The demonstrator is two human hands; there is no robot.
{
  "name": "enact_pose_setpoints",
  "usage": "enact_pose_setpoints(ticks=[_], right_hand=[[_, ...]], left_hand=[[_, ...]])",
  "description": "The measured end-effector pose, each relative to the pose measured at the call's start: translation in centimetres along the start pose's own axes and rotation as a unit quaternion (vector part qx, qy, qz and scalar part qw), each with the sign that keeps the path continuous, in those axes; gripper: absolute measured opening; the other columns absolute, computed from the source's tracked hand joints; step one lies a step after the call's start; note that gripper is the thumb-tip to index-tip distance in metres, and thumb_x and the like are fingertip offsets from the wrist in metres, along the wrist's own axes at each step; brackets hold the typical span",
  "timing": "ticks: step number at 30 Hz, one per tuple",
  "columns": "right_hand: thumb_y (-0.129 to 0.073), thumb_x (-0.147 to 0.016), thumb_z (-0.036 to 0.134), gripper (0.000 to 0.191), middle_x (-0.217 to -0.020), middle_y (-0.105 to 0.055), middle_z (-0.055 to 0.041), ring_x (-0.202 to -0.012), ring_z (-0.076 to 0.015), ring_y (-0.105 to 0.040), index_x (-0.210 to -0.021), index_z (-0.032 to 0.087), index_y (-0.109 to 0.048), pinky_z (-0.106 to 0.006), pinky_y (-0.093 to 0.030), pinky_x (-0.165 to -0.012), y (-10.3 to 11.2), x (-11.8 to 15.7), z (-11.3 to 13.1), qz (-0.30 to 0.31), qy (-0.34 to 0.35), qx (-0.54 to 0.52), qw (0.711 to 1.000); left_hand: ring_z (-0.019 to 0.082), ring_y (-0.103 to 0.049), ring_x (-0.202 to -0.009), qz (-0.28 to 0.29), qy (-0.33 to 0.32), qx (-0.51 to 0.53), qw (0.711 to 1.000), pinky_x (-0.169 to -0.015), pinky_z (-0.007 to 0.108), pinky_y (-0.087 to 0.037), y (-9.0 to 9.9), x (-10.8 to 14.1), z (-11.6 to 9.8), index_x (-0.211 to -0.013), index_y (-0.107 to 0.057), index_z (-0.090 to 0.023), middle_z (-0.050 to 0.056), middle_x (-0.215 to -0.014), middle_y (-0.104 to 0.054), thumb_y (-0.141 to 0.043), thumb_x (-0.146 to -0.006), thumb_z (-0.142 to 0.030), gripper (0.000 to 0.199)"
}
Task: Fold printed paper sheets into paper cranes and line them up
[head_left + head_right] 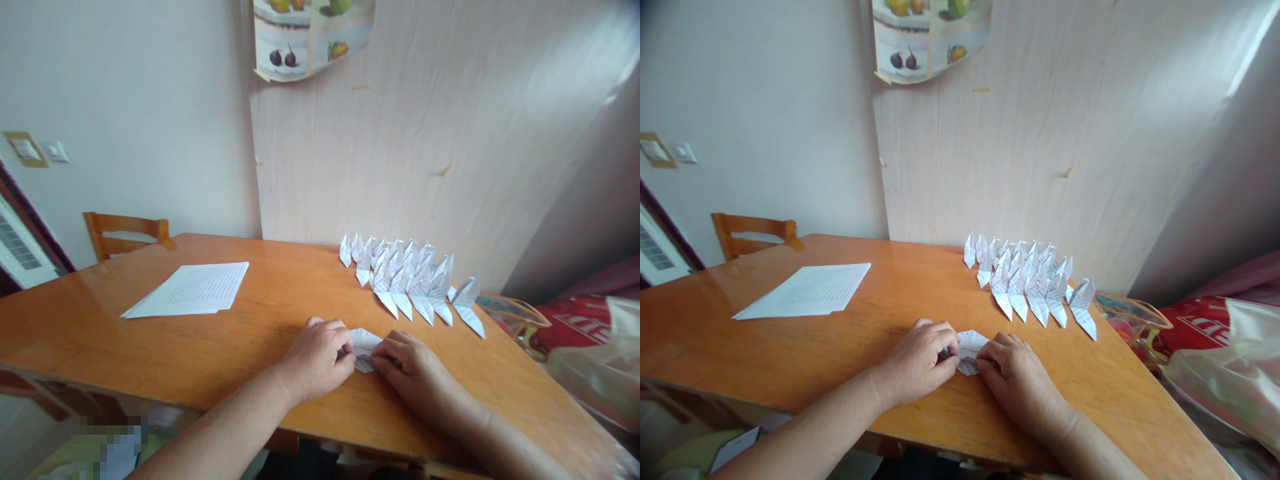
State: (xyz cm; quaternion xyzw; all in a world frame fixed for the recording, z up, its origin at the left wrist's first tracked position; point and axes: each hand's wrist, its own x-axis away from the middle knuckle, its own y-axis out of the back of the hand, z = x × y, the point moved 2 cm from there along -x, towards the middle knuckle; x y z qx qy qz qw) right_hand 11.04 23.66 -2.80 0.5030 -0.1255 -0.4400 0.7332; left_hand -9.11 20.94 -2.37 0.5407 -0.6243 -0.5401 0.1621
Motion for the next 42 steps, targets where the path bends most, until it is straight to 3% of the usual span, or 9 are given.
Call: enact_pose_setpoints(ticks=[16,24,42], right_hand=[[-0.055,-0.097,0.031,0.023,-0.083,-0.065,-0.0010,-0.082,-0.0189,-0.059,-0.077,0.024,-0.066,-0.032,-0.036,-0.073,-0.3,0.1,-0.6,-0.011,-0.016,0.023,1.000],[-0.057,-0.094,0.034,0.019,-0.083,-0.066,-0.0017,-0.080,-0.0194,-0.059,-0.080,0.024,-0.065,-0.032,-0.036,-0.071,-0.9,-0.3,-1.4,-0.014,-0.054,0.029,0.998],[-0.058,-0.092,0.031,0.021,-0.080,-0.062,-0.0028,-0.077,-0.0201,-0.056,-0.074,0.022,-0.057,-0.032,-0.035,-0.068,-1.3,-0.3,-1.5,-0.036,-0.070,0.062,0.995]], left_hand=[[0.015,-0.062,-0.090,0.023,0.019,0.020,0.999,-0.083,0.030,-0.037,0.4,-0.1,-0.1,-0.079,-0.064,-0.020,-0.001,-0.094,-0.067,-0.069,-0.087,-0.030,0.014],[0.016,-0.062,-0.091,0.028,0.041,0.028,0.998,-0.082,0.030,-0.038,0.2,-0.4,0.1,-0.077,-0.064,-0.020,0.000,-0.094,-0.066,-0.065,-0.090,-0.030,0.017],[0.017,-0.060,-0.089,0.043,0.089,0.002,0.995,-0.080,0.032,-0.036,-0.3,-1.1,-0.1,-0.072,-0.060,-0.019,0.000,-0.092,-0.063,-0.063,-0.084,-0.025,0.013]])
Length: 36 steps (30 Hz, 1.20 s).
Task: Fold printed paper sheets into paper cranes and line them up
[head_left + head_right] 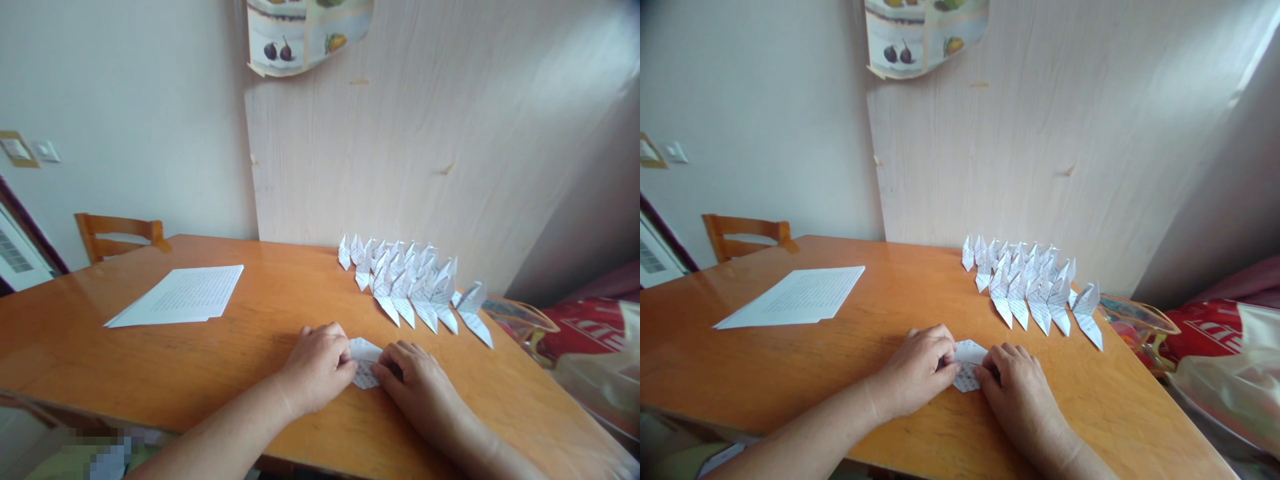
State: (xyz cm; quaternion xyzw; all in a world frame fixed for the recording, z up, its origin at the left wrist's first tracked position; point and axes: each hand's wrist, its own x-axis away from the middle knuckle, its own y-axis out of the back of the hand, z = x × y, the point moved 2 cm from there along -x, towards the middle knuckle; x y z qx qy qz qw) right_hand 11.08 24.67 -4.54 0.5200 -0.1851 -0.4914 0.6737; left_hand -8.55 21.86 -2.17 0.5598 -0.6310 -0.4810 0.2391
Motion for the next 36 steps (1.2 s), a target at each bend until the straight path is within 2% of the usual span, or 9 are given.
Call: enact_pose_setpoints(ticks=[14,25,31,36], right_hand=[[-0.058,-0.092,0.033,0.019,-0.081,-0.063,-0.0031,-0.077,-0.0204,-0.056,-0.075,0.023,-0.059,-0.033,-0.036,-0.068,0.30,-0.07,0.08,0.025,-0.014,-0.022,0.999],[-0.059,-0.091,0.032,0.017,-0.082,-0.063,-0.0027,-0.078,-0.0209,-0.057,-0.077,0.023,-0.059,-0.033,-0.036,-0.069,0.22,-0.06,0.01,0.025,-0.018,-0.017,0.999],[-0.059,-0.090,0.033,0.016,-0.081,-0.064,-0.0032,-0.076,-0.0203,-0.057,-0.078,0.023,-0.059,-0.032,-0.037,-0.067,0.10,-0.06,-0.19,0.025,-0.017,-0.018,0.999],[-0.059,-0.089,0.032,0.013,-0.081,-0.064,-0.0027,-0.075,-0.0198,-0.057,-0.080,0.023,-0.060,-0.031,-0.037,-0.067,0.30,-0.15,-0.21,0.033,-0.029,-0.027,0.999]], left_hand=[[0.018,-0.059,-0.087,0.017,0.035,-0.004,0.999,-0.074,0.031,-0.036,-0.16,-0.73,0.10,-0.068,-0.060,-0.020,0.000,-0.089,-0.063,-0.064,-0.078,-0.024,0.011],[0.017,-0.058,-0.084,0.022,0.043,0.008,0.999,-0.076,0.032,-0.035,-0.26,-0.81,0.14,-0.067,-0.059,-0.020,-0.001,-0.088,-0.062,-0.062,-0.078,-0.023,0.013],[0.021,-0.059,-0.092,0.024,0.051,0.012,0.998,-0.078,0.034,-0.035,0.02,-0.72,-0.09,-0.080,-0.061,-0.022,0.001,-0.095,-0.064,-0.062,-0.078,-0.023,0.003],[0.022,-0.058,-0.100,0.024,0.045,0.033,0.998,-0.083,0.035,-0.036,0.09,-0.55,-0.18,-0.091,-0.064,-0.028,-0.001,-0.101,-0.064,-0.062,-0.079,-0.021,0.014]])
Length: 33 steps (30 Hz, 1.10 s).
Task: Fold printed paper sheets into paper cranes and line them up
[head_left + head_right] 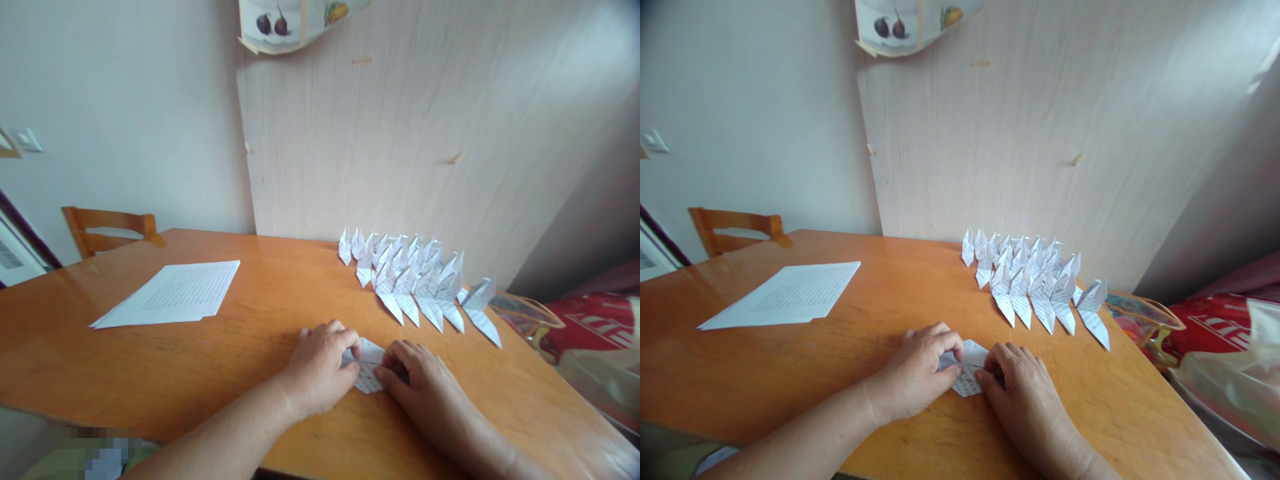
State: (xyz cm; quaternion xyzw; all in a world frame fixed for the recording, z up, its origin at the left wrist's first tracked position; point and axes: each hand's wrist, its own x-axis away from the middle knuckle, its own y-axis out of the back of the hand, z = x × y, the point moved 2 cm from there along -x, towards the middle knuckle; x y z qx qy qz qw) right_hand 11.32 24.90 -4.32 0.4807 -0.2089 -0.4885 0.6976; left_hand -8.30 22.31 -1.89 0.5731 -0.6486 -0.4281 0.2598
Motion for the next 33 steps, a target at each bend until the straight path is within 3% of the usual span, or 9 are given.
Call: enact_pose_setpoints(ticks=[6,17,25,33], right_hand=[[-0.060,-0.088,0.031,0.011,-0.082,-0.065,-0.0031,-0.075,-0.0193,-0.057,-0.080,0.022,-0.061,-0.031,-0.037,-0.067,0.1,-0.1,0.0,0.005,0.004,-0.009,1.000],[-0.058,-0.087,0.025,0.008,-0.081,-0.065,-0.0023,-0.076,-0.0181,-0.056,-0.080,0.022,-0.060,-0.028,-0.034,-0.066,0.8,-0.7,0.3,0.035,0.004,-0.003,0.999],[-0.069,-0.079,0.037,0.020,-0.069,-0.064,-0.0002,-0.062,-0.0145,-0.052,-0.073,0.021,-0.059,-0.026,-0.028,-0.053,1.0,-2.4,0.4,0.114,-0.041,0.003,0.993],[-0.072,-0.073,0.027,0.015,-0.061,-0.055,0.0046,-0.057,-0.0114,-0.047,-0.073,0.020,-0.058,-0.024,-0.029,-0.050,2.4,-4.1,1.0,0.238,-0.082,-0.027,0.967]], left_hand=[[0.022,-0.056,-0.110,0.009,-0.019,0.018,1.000,-0.091,0.038,-0.036,-0.3,0.2,0.0,-0.092,-0.072,-0.032,-0.001,-0.111,-0.064,-0.058,-0.086,-0.020,0.019],[0.023,-0.057,-0.109,0.020,-0.026,0.019,0.999,-0.095,0.043,-0.036,-0.2,0.0,0.2,-0.091,-0.075,-0.033,0.000,-0.111,-0.065,-0.056,-0.086,-0.022,0.022],[0.024,-0.057,-0.108,0.020,-0.029,0.018,0.999,-0.093,0.044,-0.036,-0.5,-0.1,0.4,-0.090,-0.074,-0.033,0.000,-0.110,-0.065,-0.058,-0.085,-0.021,0.021],[0.026,-0.056,-0.110,0.015,-0.031,0.023,0.999,-0.095,0.049,-0.034,-0.6,-0.1,0.6,-0.091,-0.075,-0.037,0.000,-0.112,-0.063,-0.057,-0.085,-0.024,0.022]])
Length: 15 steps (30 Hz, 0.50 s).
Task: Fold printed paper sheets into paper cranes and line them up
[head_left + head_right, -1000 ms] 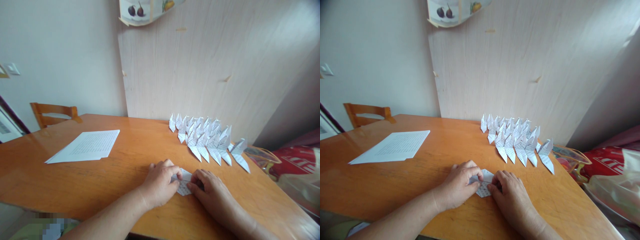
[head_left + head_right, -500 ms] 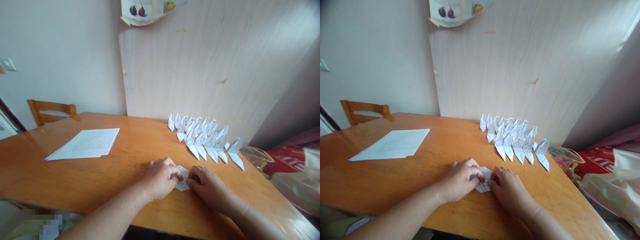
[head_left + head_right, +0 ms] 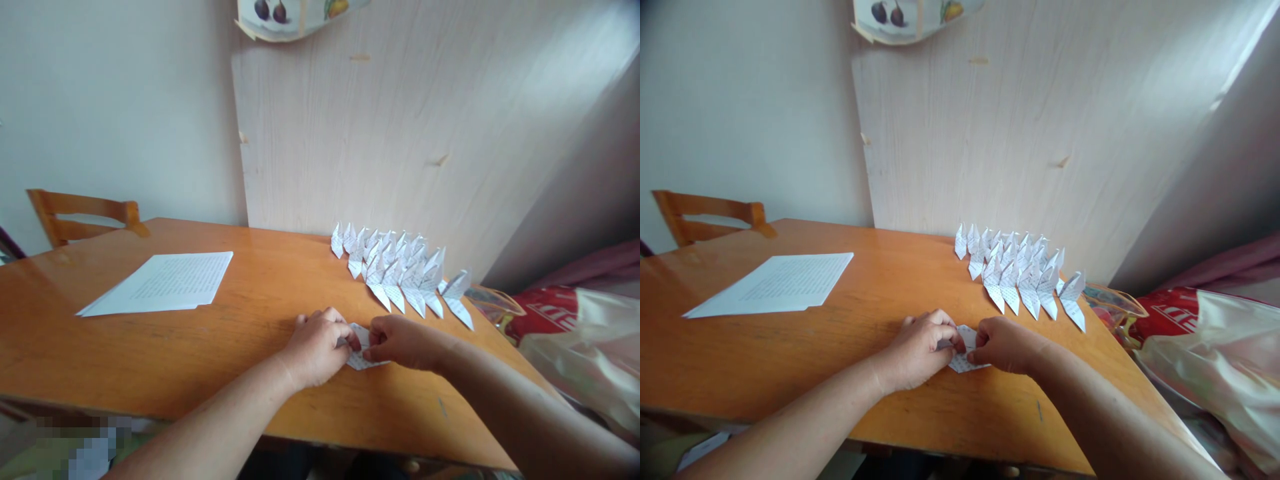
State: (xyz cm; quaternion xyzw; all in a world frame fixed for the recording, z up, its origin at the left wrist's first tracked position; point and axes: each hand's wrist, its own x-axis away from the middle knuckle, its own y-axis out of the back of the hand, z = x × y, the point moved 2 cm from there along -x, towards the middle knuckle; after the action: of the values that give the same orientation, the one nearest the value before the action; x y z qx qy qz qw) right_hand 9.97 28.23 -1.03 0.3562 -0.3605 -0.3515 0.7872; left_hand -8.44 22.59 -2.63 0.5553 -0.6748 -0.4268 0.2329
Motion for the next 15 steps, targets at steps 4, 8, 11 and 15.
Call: enact_pose_setpoints(ticks=[4,8,11,15], right_hand=[[-0.074,-0.071,0.031,0.018,-0.060,-0.055,0.0041,-0.056,-0.0122,-0.047,-0.072,0.020,-0.059,-0.025,-0.027,-0.050,0.9,-0.1,0.4,0.016,-0.008,0.022,1.000],[-0.076,-0.071,0.037,0.023,-0.061,-0.056,0.0031,-0.057,-0.0130,-0.048,-0.072,0.020,-0.061,-0.026,-0.026,-0.050,1.4,-0.3,0.1,0.028,-0.020,0.040,0.999],[-0.076,-0.070,0.038,0.024,-0.064,-0.056,0.0028,-0.059,-0.0131,-0.049,-0.075,0.020,-0.061,-0.025,-0.027,-0.051,1.5,-0.4,-0.4,0.048,-0.022,0.043,0.998],[-0.075,-0.070,0.035,0.022,-0.066,-0.055,0.0034,-0.060,-0.0117,-0.047,-0.078,0.019,-0.062,-0.024,-0.031,-0.052,1.7,-0.6,-1.0,0.080,-0.015,0.035,0.996]], left_hand=[[0.026,-0.056,-0.110,0.003,0.000,0.001,1.000,-0.096,0.048,-0.034,0.0,0.0,0.0,-0.092,-0.075,-0.036,0.000,-0.113,-0.063,-0.057,-0.085,-0.024,0.023],[0.026,-0.056,-0.111,0.004,-0.001,0.002,1.000,-0.097,0.048,-0.034,0.1,0.0,0.0,-0.092,-0.075,-0.037,-0.001,-0.113,-0.063,-0.057,-0.085,-0.025,0.023],[0.026,-0.056,-0.112,0.007,-0.001,0.003,1.000,-0.097,0.048,-0.034,0.1,0.0,0.1,-0.092,-0.075,-0.037,-0.001,-0.114,-0.063,-0.057,-0.085,-0.024,0.023],[0.025,-0.056,-0.112,0.007,-0.001,-0.001,1.000,-0.096,0.046,-0.034,0.1,-0.1,0.1,-0.093,-0.075,-0.037,-0.001,-0.113,-0.063,-0.056,-0.085,-0.024,0.024]])
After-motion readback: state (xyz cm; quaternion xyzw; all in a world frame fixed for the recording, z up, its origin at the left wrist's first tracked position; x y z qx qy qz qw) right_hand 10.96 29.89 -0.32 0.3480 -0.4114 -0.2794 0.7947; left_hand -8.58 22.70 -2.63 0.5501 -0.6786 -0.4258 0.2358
